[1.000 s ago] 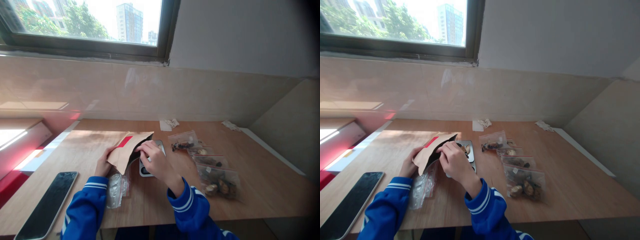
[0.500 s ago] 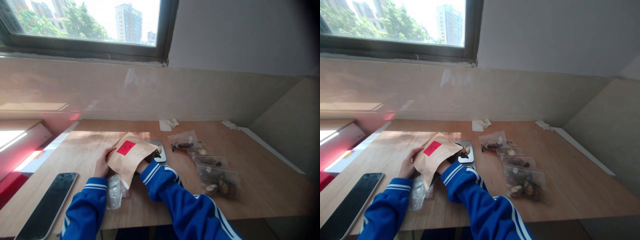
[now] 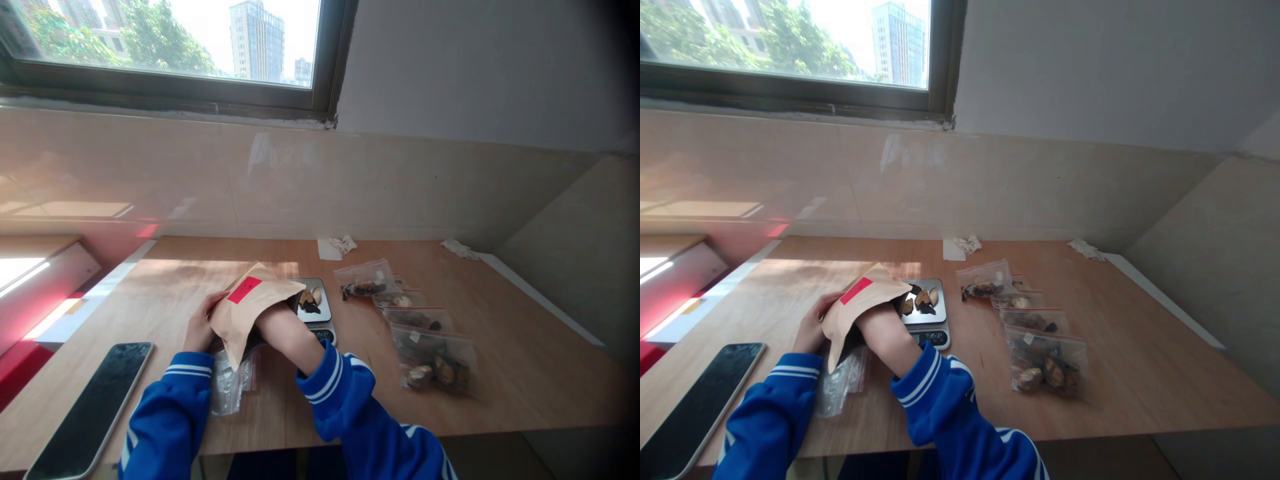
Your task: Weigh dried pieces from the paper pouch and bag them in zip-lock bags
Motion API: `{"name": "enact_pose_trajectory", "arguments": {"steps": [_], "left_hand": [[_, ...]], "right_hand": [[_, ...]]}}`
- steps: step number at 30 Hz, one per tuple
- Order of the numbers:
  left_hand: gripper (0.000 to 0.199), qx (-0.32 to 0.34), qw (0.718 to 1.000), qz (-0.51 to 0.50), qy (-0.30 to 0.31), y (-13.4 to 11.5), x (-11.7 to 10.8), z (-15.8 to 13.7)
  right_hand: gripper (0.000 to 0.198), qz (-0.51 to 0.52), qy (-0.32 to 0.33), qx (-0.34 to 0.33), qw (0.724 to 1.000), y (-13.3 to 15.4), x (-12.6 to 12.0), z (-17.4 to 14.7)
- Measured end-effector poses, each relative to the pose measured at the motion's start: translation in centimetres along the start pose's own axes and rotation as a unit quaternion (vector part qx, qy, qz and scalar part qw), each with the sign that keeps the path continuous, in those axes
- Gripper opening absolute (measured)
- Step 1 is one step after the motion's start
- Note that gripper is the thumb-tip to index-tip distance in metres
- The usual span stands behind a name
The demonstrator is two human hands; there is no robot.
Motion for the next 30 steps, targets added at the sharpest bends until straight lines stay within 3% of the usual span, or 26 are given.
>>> {"name": "enact_pose_trajectory", "arguments": {"steps": [3, 6, 9, 15, 21, 25, 30], "left_hand": [[0.043, -0.002, 1.0, -0.005, -0.003, -0.2, 0.0, 0.0], [0.045, -0.007, 1.0, 0.0, 0.0, -0.2, 0.1, -0.1], [0.046, -0.009, 1.0, 0.002, 0.001, -0.2, 0.2, -0.1], [0.046, -0.003, 1.0, 0.021, -0.004, -0.2, 0.0, -0.3], [0.05, -0.014, 0.999, 0.033, 0.004, 0.3, 0.1, -0.4], [0.05, -0.024, 0.998, 0.049, 0.006, 0.6, 0.1, -0.3], [0.048, -0.019, 0.998, 0.053, 0.011, 0.7, 0.0, -0.2]], "right_hand": [[0.042, -0.033, 0.034, -0.022, 0.999, 0.1, -1.1, -2.0], [0.033, -0.089, 0.079, 0.003, 0.993, -0.4, -1.4, -3.3], [0.029, -0.119, 0.072, -0.017, 0.99, 0.4, -2.4, -3.8], [0.03, -0.099, -0.065, -0.088, 0.989, 1.7, -6.0, -5.0], [0.035, 0.044, -0.205, -0.096, 0.973, 0.6, -9.1, -6.8], [0.029, 0.155, -0.267, -0.045, 0.95, -1.2, -10.8, -8.2], [0.02, 0.238, -0.36, 0.116, 0.895, -7.2, -11.9, -12.4]]}}
Point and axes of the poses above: each hand's wrist, its own z-axis towards the middle knuckle, its own x-axis out of the palm, y = z × x, the point moved 9 cm from there along z, towards the middle knuckle, and after that the axes turned 1 degree about -y, right-handed, at the moved point
